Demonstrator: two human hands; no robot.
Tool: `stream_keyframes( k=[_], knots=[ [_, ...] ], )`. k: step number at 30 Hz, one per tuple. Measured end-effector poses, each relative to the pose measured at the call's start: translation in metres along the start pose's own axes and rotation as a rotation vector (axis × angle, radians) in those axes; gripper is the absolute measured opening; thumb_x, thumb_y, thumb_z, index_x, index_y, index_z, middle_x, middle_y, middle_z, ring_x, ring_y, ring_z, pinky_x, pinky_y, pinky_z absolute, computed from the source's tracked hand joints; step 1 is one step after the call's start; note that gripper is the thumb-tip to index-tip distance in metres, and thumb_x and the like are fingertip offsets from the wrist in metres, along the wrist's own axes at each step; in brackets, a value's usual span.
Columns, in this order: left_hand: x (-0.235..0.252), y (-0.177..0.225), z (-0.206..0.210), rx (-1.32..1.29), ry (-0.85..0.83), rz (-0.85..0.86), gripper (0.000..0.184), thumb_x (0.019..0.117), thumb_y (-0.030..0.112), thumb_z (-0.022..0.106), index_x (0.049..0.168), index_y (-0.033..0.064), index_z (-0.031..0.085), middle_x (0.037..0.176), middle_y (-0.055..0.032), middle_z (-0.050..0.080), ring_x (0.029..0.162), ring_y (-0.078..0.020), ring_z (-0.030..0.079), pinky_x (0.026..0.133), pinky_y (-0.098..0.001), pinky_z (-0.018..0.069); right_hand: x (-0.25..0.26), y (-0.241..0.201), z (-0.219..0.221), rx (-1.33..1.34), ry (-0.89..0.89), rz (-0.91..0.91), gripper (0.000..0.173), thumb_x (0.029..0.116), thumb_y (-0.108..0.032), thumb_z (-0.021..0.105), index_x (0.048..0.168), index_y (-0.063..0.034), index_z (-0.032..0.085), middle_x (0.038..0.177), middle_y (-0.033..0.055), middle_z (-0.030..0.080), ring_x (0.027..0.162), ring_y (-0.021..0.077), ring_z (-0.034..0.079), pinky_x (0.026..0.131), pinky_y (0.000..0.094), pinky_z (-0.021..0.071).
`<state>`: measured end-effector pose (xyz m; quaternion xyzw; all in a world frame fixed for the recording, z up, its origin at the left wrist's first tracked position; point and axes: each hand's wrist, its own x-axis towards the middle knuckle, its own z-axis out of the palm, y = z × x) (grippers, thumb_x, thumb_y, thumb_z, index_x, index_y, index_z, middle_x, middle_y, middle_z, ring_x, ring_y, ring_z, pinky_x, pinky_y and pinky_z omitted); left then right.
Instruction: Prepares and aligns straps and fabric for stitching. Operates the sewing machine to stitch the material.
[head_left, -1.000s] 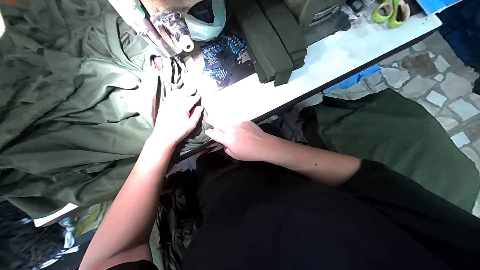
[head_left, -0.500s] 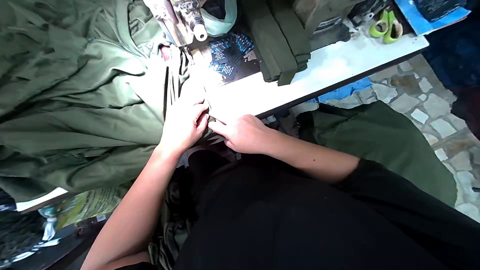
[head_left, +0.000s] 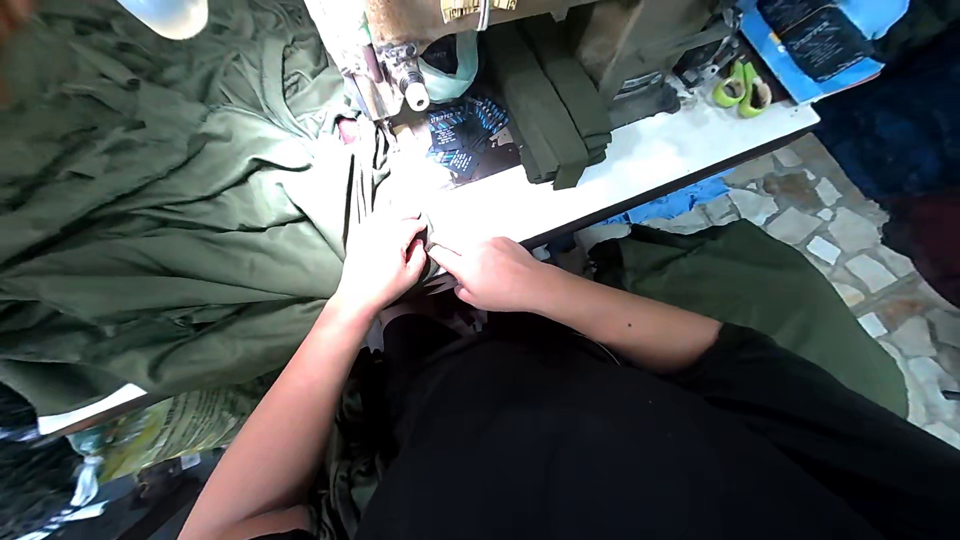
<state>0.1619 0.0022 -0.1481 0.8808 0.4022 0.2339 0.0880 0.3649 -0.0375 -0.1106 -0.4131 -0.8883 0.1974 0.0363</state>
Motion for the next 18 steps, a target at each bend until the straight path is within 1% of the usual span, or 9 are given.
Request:
stream_keyframes(
  k=[2,4,6,9,10,11,12,15,18],
  knots=[
    [0.001,0.001,-0.001,-0.005,-0.011,-0.002,0.037,0.0896,0.015,0.049,0.108,-0.005,0.074,0.126,-0.024,0.069,0.117,-0.0442,0.064,0.096,-0.0612,0.0468,0.003,0.002,-0.002,0.061,0.006,0.0,0.046,0.0976,-0.012,0.06,0.141,0.0007,0.057,0.135,0.0195,0.064,0.1,0.036,0.071,0.079,0.0518,0.0559],
    [0.005,0.004,-0.004,0.024,-0.045,-0.004,0.036,0.0872,0.02,0.055,0.106,-0.0046,0.073,0.124,-0.0239,0.068,0.116,-0.0446,0.064,0.094,-0.0628,0.0477,0.006,0.007,-0.008,0.183,0.046,0.004,0.046,0.0969,-0.012,0.06,0.141,0.0019,0.058,0.12,0.0205,0.07,0.096,0.0359,0.071,0.082,0.0537,0.055],
    [0.009,0.006,-0.005,0.066,-0.034,0.018,0.029,0.0855,0.021,0.063,0.098,-0.0034,0.074,0.115,-0.0228,0.071,0.108,-0.0439,0.067,0.086,-0.0615,0.0502,0.007,0.008,-0.015,0.266,0.108,-0.019,0.04,0.0946,-0.009,0.06,0.133,0.0024,0.064,0.098,0.0195,0.072,0.085,0.0339,0.069,0.075,0.0525,0.0533],
    [0.012,0.007,0.0,0.083,0.022,0.04,0.013,0.0828,0.007,0.069,0.087,-0.0042,0.072,0.104,-0.0228,0.072,0.098,-0.0437,0.069,0.081,-0.0605,0.0518,0.006,0.014,-0.025,0.257,0.136,-0.006,0.028,0.0949,-0.01,0.06,0.119,0.0003,0.071,0.09,0.0176,0.071,0.082,0.0329,0.069,0.073,0.0522,0.052],
    [0.012,0.007,0.002,0.104,0.036,0.051,0.011,0.0844,0.005,0.067,0.084,-0.0047,0.071,0.103,-0.0228,0.072,0.097,-0.0434,0.069,0.081,-0.0597,0.0526,0.007,0.02,-0.026,0.228,0.161,0.024,0.03,0.0949,-0.015,0.061,0.118,0.0002,0.072,0.091,0.0183,0.071,0.084,0.0338,0.069,0.074,0.0533,0.0518],
    [0.012,0.006,0.004,0.126,0.053,0.062,0.011,0.0863,0.004,0.065,0.084,-0.0047,0.071,0.102,-0.022,0.072,0.097,-0.0424,0.07,0.081,-0.0582,0.0535,0.009,0.027,-0.027,0.184,0.181,0.066,0.035,0.0959,-0.022,0.062,0.122,-0.0014,0.071,0.101,0.0184,0.072,0.092,0.034,0.071,0.078,0.0537,0.0539],
    [0.011,0.007,0.005,0.139,0.065,0.068,0.013,0.0875,0.004,0.063,0.083,-0.0049,0.071,0.102,-0.0215,0.072,0.097,-0.0417,0.07,0.081,-0.057,0.0538,0.012,0.035,-0.029,0.14,0.182,0.099,0.037,0.0982,-0.027,0.06,0.126,-0.0032,0.068,0.109,0.0183,0.068,0.097,0.0341,0.069,0.08,0.0527,0.0536],
    [0.011,0.008,0.005,0.156,0.057,0.066,0.015,0.0883,0.003,0.06,0.084,-0.0063,0.071,0.106,-0.0228,0.073,0.101,-0.0432,0.069,0.084,-0.0581,0.0535,0.021,0.053,-0.029,0.038,0.183,0.117,0.034,0.1014,-0.024,0.053,0.127,-0.0061,0.065,0.107,0.0205,0.065,0.095,0.0382,0.066,0.078,0.054,0.0519],
    [0.014,0.005,0.003,0.072,0.038,0.024,0.017,0.0905,0.005,0.058,0.085,-0.0061,0.071,0.102,-0.0233,0.072,0.099,-0.0432,0.069,0.085,-0.0576,0.0527,0.03,0.067,-0.019,-0.048,0.229,0.055,0.03,0.0992,-0.023,0.054,0.116,-0.0037,0.069,0.1,0.02,0.065,0.094,0.0381,0.066,0.077,0.0524,0.0516]
  ],
)
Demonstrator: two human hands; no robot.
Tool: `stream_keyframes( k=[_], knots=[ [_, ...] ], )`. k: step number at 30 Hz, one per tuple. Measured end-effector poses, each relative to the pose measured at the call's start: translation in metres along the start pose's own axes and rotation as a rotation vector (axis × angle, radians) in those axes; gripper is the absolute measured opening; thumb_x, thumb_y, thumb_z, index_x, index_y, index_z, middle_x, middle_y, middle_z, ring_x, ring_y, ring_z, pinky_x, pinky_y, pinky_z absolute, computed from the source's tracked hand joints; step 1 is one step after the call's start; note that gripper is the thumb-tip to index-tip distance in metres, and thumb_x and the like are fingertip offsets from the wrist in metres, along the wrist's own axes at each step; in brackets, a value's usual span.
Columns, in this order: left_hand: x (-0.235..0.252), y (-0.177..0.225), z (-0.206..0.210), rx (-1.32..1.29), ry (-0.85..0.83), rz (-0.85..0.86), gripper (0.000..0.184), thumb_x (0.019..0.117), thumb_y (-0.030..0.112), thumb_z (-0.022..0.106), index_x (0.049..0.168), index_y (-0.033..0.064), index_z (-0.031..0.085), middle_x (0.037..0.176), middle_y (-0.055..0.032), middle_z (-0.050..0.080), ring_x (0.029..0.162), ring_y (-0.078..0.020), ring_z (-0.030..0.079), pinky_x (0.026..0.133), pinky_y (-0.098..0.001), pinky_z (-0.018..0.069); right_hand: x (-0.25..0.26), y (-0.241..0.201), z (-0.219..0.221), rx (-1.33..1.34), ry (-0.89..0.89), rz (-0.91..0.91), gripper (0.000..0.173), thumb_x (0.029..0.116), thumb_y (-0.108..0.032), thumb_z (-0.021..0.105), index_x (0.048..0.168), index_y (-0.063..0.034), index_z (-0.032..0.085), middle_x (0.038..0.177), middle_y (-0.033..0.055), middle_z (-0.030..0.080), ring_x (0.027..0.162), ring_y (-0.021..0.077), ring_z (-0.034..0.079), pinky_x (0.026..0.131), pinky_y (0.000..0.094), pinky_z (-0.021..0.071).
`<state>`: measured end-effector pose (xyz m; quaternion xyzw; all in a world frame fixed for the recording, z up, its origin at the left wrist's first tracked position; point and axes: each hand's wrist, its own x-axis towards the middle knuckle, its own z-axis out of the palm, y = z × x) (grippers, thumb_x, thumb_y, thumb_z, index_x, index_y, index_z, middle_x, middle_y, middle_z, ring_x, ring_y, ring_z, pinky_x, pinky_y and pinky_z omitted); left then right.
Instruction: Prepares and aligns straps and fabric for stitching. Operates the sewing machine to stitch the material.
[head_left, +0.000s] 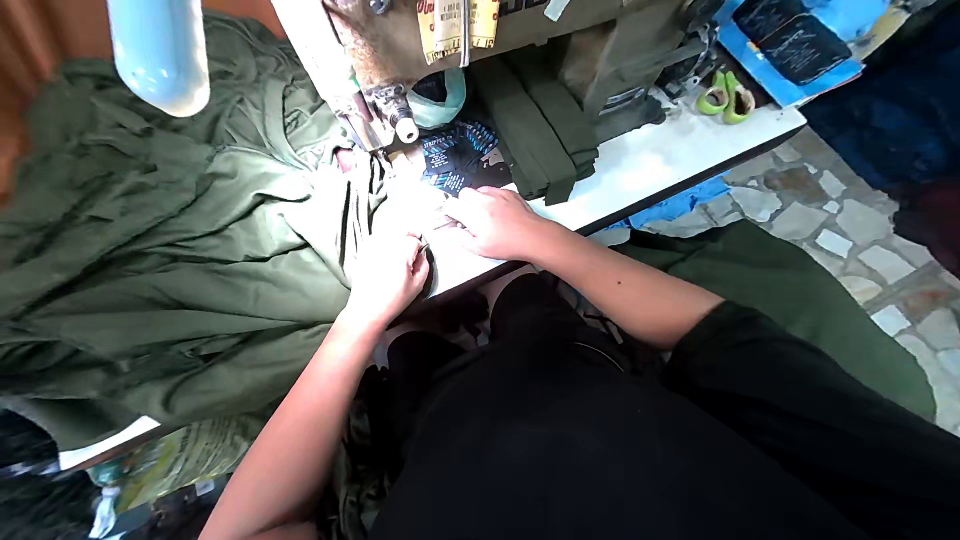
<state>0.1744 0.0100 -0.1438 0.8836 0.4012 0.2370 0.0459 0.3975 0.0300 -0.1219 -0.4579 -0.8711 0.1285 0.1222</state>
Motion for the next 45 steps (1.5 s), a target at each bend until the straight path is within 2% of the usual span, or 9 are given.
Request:
stream_keyframes(
  k=[6,16,21,25,30,33,39,42,45],
  knots=[
    [0.013,-0.002,-0.015,-0.185,-0.028,-0.272,0.029,0.0982,0.013,0.048,0.104,-0.0047,0.07,0.095,-0.0222,0.07,0.093,-0.0361,0.068,0.08,-0.0565,0.0502,0.01,0.007,0.014,0.039,0.128,-0.147,0.019,0.0922,-0.009,0.062,0.104,0.0026,0.072,0.101,0.021,0.071,0.098,0.038,0.069,0.084,0.0511,0.0543],
    [0.025,-0.001,-0.023,-0.173,-0.122,-0.316,0.03,0.1002,0.012,0.045,0.109,-0.0069,0.066,0.093,-0.0242,0.067,0.092,-0.0397,0.066,0.08,-0.0596,0.0484,0.023,-0.007,0.022,0.173,0.156,-0.157,0.033,0.099,-0.028,0.059,0.099,0.0017,0.073,0.093,0.0196,0.072,0.093,0.0356,0.071,0.081,0.0522,0.0535],
    [0.026,-0.002,-0.023,-0.159,-0.133,-0.295,0.028,0.1007,0.012,0.044,0.107,-0.0053,0.065,0.089,-0.0212,0.066,0.088,-0.0364,0.067,0.076,-0.0572,0.0491,0.027,-0.015,0.028,0.176,0.227,-0.16,0.035,0.0953,-0.021,0.058,0.12,0.0018,0.07,0.101,0.0205,0.073,0.093,0.0375,0.072,0.075,0.054,0.0553],
    [0.025,-0.001,-0.022,-0.16,-0.127,-0.343,0.03,0.1033,0.012,0.044,0.108,-0.0092,0.064,0.091,-0.0257,0.065,0.089,-0.0405,0.066,0.078,-0.0598,0.0484,0.019,-0.014,0.014,0.189,0.066,0.006,0.034,0.1019,-0.029,0.057,0.102,-0.0001,0.074,0.094,0.0198,0.072,0.094,0.0374,0.07,0.079,0.0566,0.0531],
    [0.022,-0.001,-0.02,-0.193,-0.079,-0.357,0.031,0.1041,0.012,0.044,0.116,-0.0081,0.064,0.097,-0.027,0.067,0.094,-0.042,0.067,0.082,-0.0615,0.0493,0.011,0.001,0.013,0.289,0.298,0.045,0.029,0.0938,-0.021,0.067,0.109,0.0034,0.07,0.1,0.0202,0.072,0.091,0.0358,0.071,0.079,0.0555,0.0546],
    [0.018,-0.001,-0.019,-0.204,-0.075,-0.296,0.032,0.1023,0.011,0.046,0.121,-0.0031,0.067,0.112,-0.0248,0.07,0.108,-0.0411,0.067,0.091,-0.063,0.0487,0.019,-0.018,0.019,0.504,0.331,0.033,0.039,0.0913,-0.024,0.073,0.119,0.0024,0.07,0.111,0.0193,0.073,0.102,0.0314,0.071,0.09,0.0525,0.0555],
    [0.004,0.0,-0.007,-0.093,-0.022,-0.129,0.019,0.0977,0.008,0.06,0.093,-0.0035,0.075,0.099,-0.0227,0.073,0.103,-0.0442,0.068,0.089,-0.0614,0.0504,0.003,-0.039,0.023,0.49,0.237,0.032,0.022,0.0916,-0.005,0.065,0.109,0.0061,0.073,0.098,0.0217,0.073,0.093,0.0338,0.072,0.085,0.0535,0.0558],
    [0.0,-0.002,0.0,-0.082,0.022,-0.072,0.015,0.0936,0.007,0.064,0.091,-0.0005,0.077,0.101,-0.0216,0.071,0.101,-0.0429,0.067,0.085,-0.0602,0.0507,-0.032,-0.04,0.011,0.552,0.054,-0.065,0.009,0.091,-0.004,0.068,0.093,0.0031,0.073,0.076,0.0125,0.068,0.07,0.0215,0.066,0.066,0.0429,0.0554],
    [-0.002,-0.006,0.003,-0.109,0.04,-0.086,0.021,0.0941,0.013,0.06,0.095,-0.0008,0.076,0.103,-0.0222,0.069,0.102,-0.0439,0.065,0.086,-0.0613,0.049,-0.048,-0.035,-0.003,0.471,-0.038,0.013,0.025,0.0908,-0.014,0.069,0.11,0.0017,0.073,0.082,0.0139,0.071,0.073,0.0248,0.067,0.068,0.0474,0.0549]
  ],
)
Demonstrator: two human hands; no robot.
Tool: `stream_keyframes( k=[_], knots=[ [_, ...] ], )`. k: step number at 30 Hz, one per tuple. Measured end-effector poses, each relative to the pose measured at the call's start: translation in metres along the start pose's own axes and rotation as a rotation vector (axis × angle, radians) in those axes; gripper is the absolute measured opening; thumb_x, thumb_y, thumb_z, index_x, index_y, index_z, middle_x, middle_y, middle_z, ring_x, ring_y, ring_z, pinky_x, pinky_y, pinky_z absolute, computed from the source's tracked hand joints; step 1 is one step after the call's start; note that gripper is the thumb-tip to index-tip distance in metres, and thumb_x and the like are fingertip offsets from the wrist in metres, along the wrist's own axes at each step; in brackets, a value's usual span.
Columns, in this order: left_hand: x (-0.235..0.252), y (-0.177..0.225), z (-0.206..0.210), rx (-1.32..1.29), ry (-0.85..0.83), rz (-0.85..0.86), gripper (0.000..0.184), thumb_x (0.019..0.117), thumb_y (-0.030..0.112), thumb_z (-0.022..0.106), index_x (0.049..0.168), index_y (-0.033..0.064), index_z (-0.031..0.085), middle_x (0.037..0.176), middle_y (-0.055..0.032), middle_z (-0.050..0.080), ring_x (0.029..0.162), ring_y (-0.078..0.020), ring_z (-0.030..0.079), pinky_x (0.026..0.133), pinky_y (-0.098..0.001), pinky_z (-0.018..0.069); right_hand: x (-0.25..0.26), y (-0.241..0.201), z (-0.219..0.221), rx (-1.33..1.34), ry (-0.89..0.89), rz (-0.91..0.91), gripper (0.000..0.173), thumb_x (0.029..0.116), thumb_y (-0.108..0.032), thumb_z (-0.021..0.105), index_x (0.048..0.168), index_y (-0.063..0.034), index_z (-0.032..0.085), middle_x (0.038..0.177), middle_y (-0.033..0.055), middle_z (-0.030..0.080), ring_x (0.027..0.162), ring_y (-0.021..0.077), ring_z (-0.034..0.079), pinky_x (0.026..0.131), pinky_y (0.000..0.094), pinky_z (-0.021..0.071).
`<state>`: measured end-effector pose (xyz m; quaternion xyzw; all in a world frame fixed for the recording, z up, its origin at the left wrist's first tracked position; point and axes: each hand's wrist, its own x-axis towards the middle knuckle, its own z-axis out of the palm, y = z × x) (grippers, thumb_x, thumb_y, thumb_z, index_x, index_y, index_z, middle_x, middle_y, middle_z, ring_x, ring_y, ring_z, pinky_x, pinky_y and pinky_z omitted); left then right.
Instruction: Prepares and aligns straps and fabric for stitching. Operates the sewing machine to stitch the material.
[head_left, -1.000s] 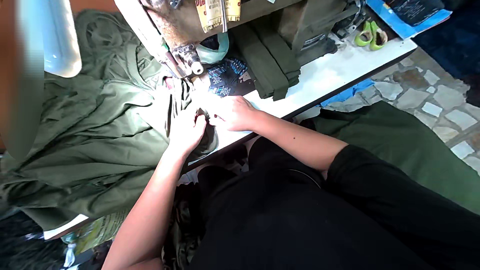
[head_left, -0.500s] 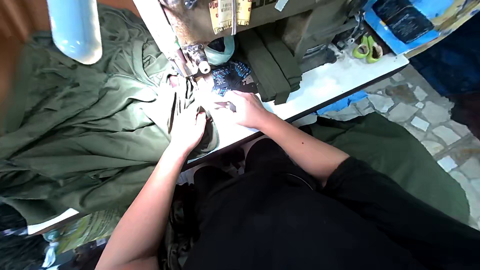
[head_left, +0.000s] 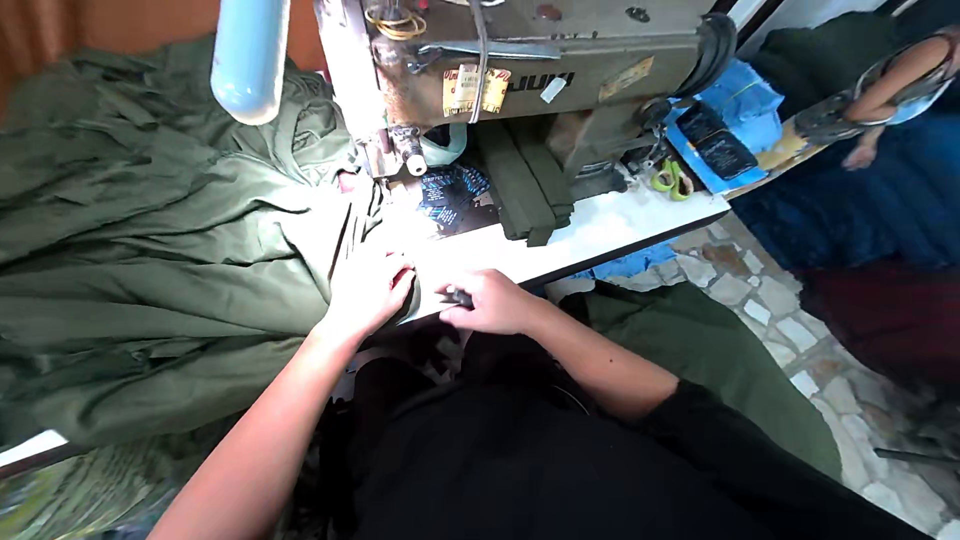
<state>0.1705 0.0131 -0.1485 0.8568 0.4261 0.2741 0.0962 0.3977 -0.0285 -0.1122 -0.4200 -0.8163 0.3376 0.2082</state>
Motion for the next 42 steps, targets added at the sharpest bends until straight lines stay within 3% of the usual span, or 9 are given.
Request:
stream_keyframes(
  k=[4,6,10,15,18,23,26,33,42],
  knots=[
    [0.002,0.005,-0.006,-0.021,-0.047,-0.101,0.023,0.0952,0.006,0.054,0.102,-0.0057,0.072,0.105,-0.0267,0.069,0.104,-0.0477,0.065,0.087,-0.0645,0.0491,0.015,0.014,-0.017,-0.232,0.237,0.226,0.035,0.097,-0.009,0.06,0.13,0.0028,0.06,0.12,0.0255,0.066,0.099,0.0391,0.07,0.084,0.0559,0.0557],
    [0.004,0.006,-0.009,-0.014,-0.064,-0.117,0.02,0.0947,0.001,0.055,0.1,-0.005,0.073,0.104,-0.0254,0.07,0.104,-0.0461,0.066,0.088,-0.0629,0.05,0.024,0.016,-0.02,-0.349,0.291,0.393,0.041,0.1004,-0.009,0.057,0.14,0.0007,0.053,0.132,0.0277,0.059,0.101,0.042,0.069,0.086,0.0551,0.056],
    [0.006,0.006,-0.009,0.008,-0.087,-0.123,0.02,0.0949,0.0,0.056,0.1,-0.0041,0.075,0.105,-0.0243,0.07,0.105,-0.0451,0.066,0.089,-0.0614,0.0492,0.036,0.019,-0.02,-0.526,0.318,0.549,0.036,0.1056,-0.011,0.052,0.14,-0.0003,0.05,0.12,0.0286,0.065,0.103,0.0461,0.069,0.084,0.0568,0.0555],
    [0.005,0.006,-0.009,0.026,-0.113,-0.119,0.02,0.096,0.001,0.057,0.104,-0.003,0.075,0.108,-0.0253,0.07,0.109,-0.046,0.064,0.091,-0.0617,0.0487,0.039,0.019,-0.011,-0.506,0.384,0.322,0.044,0.0961,0.001,0.058,0.14,0.0032,0.057,0.154,0.0272,0.044,0.139,0.046,0.047,0.111,0.0559,0.0429],
    [0.005,0.001,-0.007,0.01,-0.09,-0.067,0.019,0.0932,-0.001,0.058,0.1,-0.0028,0.075,0.104,-0.0249,0.07,0.105,-0.0457,0.065,0.09,-0.0608,0.0487,0.033,0.019,0.015,-0.398,0.409,-0.078,0.025,0.0917,-0.004,0.061,0.112,0.0032,0.073,0.122,0.022,0.069,0.12,0.0383,0.063,0.102,0.0525,0.05],
    [0.008,-0.007,-0.007,0.005,-0.053,0.011,0.013,0.093,0.001,0.061,0.091,-0.0032,0.074,0.097,-0.0224,0.07,0.099,-0.0432,0.067,0.085,-0.0597,0.052,0.032,0.029,0.047,-0.424,0.355,-0.294,0.028,0.0911,-0.012,0.058,0.11,-0.008,0.079,0.098,0.0135,0.072,0.096,0.0312,0.068,0.082,0.05,0.0522],
    [0.007,-0.007,-0.005,0.033,-0.039,0.012,0.016,0.0952,0.002,0.06,0.09,-0.0021,0.074,0.095,-0.0218,0.071,0.099,-0.0429,0.067,0.086,-0.0581,0.0511,0.033,0.033,0.048,-0.455,0.364,-0.303,0.027,0.0927,-0.015,0.057,0.108,-0.0101,0.079,0.1,0.0129,0.072,0.099,0.0323,0.067,0.081,0.0499,0.0516],
    [-0.004,-0.009,-0.008,0.04,-0.06,0.064,0.022,0.0908,0.007,0.059,0.101,-0.0027,0.075,0.111,-0.0245,0.067,0.109,-0.0439,0.064,0.093,-0.0599,0.0491,0.034,0.031,0.044,-0.474,0.29,-0.389,0.027,0.0916,-0.017,0.059,0.107,-0.0034,0.077,0.132,0.0113,0.07,0.117,0.0306,0.067,0.09,0.0514,0.0532],
    [-0.009,-0.012,-0.007,0.069,-0.077,0.077,0.043,0.0895,0.036,0.05,0.104,0.0063,0.078,0.117,-0.0214,0.068,0.115,-0.0423,0.062,0.094,-0.0623,0.0461,0.039,0.032,0.037,-0.515,0.265,-0.478,0.027,0.095,-0.024,0.057,0.098,-0.0059,0.077,0.125,0.0098,0.073,0.114,0.0288,0.067,0.086,0.0476,0.0533]
  ],
)
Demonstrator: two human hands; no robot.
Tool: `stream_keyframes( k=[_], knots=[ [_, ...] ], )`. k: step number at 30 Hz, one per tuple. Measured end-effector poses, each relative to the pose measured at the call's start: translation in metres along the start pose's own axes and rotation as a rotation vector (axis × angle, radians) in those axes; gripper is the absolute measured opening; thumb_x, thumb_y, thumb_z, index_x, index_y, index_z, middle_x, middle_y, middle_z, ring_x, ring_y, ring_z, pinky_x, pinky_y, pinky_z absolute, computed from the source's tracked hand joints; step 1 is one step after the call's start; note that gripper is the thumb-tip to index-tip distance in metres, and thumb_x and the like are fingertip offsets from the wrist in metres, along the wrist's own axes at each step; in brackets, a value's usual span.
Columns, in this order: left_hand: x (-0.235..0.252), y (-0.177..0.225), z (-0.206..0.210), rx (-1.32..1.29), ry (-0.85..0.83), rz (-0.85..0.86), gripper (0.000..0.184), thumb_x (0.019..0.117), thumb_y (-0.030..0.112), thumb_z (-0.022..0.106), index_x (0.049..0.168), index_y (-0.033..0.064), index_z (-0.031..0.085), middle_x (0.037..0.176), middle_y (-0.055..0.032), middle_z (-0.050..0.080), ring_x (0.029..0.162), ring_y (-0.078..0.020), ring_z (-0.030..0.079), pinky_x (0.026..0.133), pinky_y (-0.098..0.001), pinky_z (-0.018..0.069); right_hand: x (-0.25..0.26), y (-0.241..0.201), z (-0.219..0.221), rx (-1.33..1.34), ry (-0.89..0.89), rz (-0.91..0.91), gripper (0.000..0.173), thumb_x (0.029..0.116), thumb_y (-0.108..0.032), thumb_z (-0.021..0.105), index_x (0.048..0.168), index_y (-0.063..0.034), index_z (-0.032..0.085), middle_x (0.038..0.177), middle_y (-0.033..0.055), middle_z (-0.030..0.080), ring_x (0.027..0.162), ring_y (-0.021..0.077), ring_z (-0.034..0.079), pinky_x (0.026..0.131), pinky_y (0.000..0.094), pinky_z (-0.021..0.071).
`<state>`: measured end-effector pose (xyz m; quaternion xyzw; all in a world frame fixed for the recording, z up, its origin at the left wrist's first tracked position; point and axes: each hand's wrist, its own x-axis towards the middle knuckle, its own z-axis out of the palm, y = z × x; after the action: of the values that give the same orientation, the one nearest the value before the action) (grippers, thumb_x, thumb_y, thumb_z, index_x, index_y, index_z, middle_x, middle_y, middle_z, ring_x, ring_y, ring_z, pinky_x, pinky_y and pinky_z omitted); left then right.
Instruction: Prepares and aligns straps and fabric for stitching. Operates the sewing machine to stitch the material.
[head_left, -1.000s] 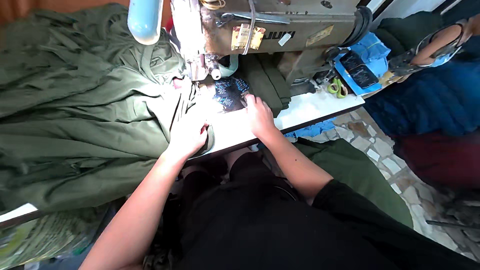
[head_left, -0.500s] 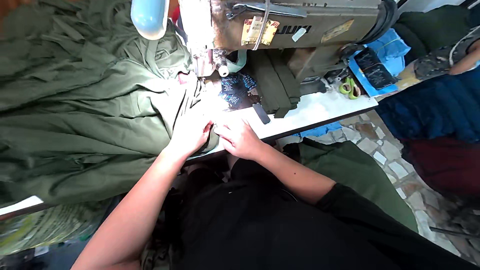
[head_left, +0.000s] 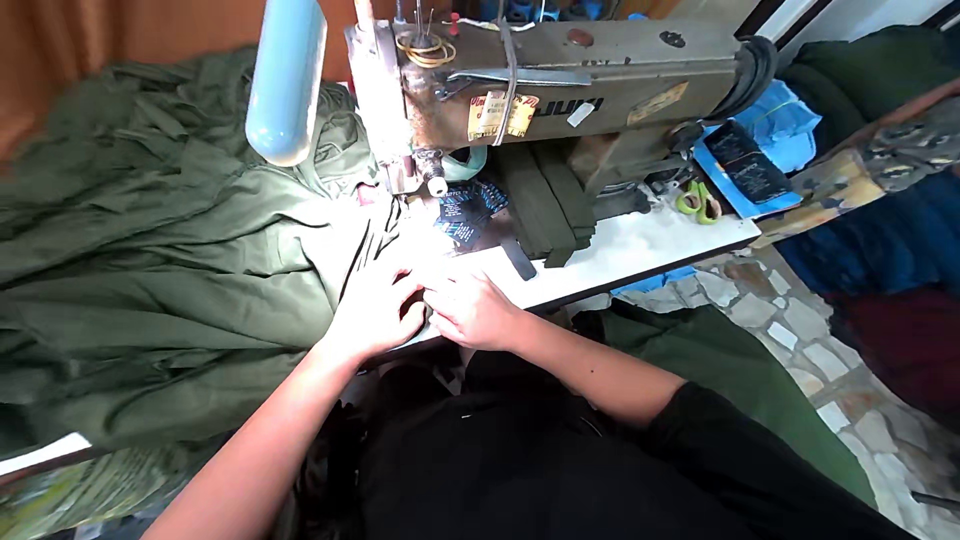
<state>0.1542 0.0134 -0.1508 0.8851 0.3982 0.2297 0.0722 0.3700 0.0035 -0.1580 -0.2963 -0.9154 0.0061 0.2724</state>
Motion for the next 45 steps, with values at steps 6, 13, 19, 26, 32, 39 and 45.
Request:
stream_keyframes(
  k=[6,13,19,26,32,39,45],
  knots=[
    [0.0,-0.003,0.001,0.007,0.019,0.018,0.042,0.0883,0.039,0.054,0.103,0.0077,0.078,0.115,-0.0194,0.069,0.114,-0.0403,0.063,0.093,-0.0603,0.0472,0.002,-0.001,-0.001,-0.015,-0.022,0.005,0.026,0.0951,-0.022,0.056,0.098,-0.0066,0.077,0.123,0.0086,0.073,0.113,0.0274,0.067,0.088,0.0475,0.0532],
    [0.004,-0.001,-0.003,0.005,-0.026,-0.013,0.043,0.0879,0.039,0.058,0.104,0.0048,0.078,0.118,-0.0217,0.069,0.116,-0.0433,0.062,0.094,-0.0635,0.0461,-0.009,0.007,-0.043,0.136,0.094,0.122,0.019,0.0894,-0.01,0.06,0.094,0.0,0.075,0.105,0.0153,0.074,0.107,0.0328,0.069,0.092,0.0525,0.0529],
    [0.005,-0.006,0.0,0.014,0.005,0.021,0.042,0.087,0.039,0.058,0.102,0.0051,0.079,0.116,-0.0198,0.07,0.113,-0.0404,0.064,0.094,-0.0603,0.0484,-0.048,0.081,-0.117,-0.123,0.433,0.462,0.031,0.0995,-0.009,0.052,0.12,0.0078,0.068,0.127,0.0259,0.067,0.124,0.0376,0.063,0.105,0.0481,0.0503],
    [0.007,-0.013,0.003,0.029,0.037,0.041,0.044,0.0872,0.04,0.058,0.106,0.0056,0.078,0.117,-0.0185,0.069,0.115,-0.0386,0.063,0.094,-0.0586,0.0492,-0.107,0.162,-0.123,-0.412,0.487,0.719,0.045,0.1018,-0.018,0.05,0.141,0.0033,0.056,0.149,0.0331,0.048,0.136,0.0517,0.048,0.11,0.0643,0.0381],
    [0.011,-0.018,0.003,0.041,0.084,0.05,0.043,0.0863,0.038,0.058,0.107,0.0052,0.077,0.118,-0.0202,0.069,0.115,-0.0398,0.064,0.095,-0.0583,0.0503,-0.125,0.172,-0.102,-0.499,0.373,0.797,0.057,0.1015,-0.03,0.047,0.152,-0.003,0.046,0.162,0.0294,0.033,0.15,0.0519,0.027,0.115,0.0711,0.0227],
    [0.019,-0.025,0.004,0.028,0.136,0.086,0.039,0.0898,0.034,0.056,0.108,0.0058,0.076,0.116,-0.0184,0.07,0.111,-0.0372,0.066,0.096,-0.0537,0.0508,-0.122,0.17,-0.103,-0.49,0.388,0.809,0.06,0.1005,-0.03,0.049,0.154,-0.0035,0.044,0.162,0.0299,0.031,0.151,0.0507,0.028,0.116,0.0702,0.0228],
    [0.02,-0.027,0.004,0.028,0.146,0.108,0.038,0.089,0.034,0.056,0.106,0.0063,0.075,0.111,-0.0172,0.069,0.108,-0.0363,0.065,0.093,-0.0519,0.0512,-0.121,0.168,-0.103,-0.501,0.385,0.818,0.062,0.0995,-0.029,0.05,0.154,-0.002,0.042,0.162,0.0302,0.031,0.151,0.05,0.028,0.117,0.0684,0.0217]
  ],
)
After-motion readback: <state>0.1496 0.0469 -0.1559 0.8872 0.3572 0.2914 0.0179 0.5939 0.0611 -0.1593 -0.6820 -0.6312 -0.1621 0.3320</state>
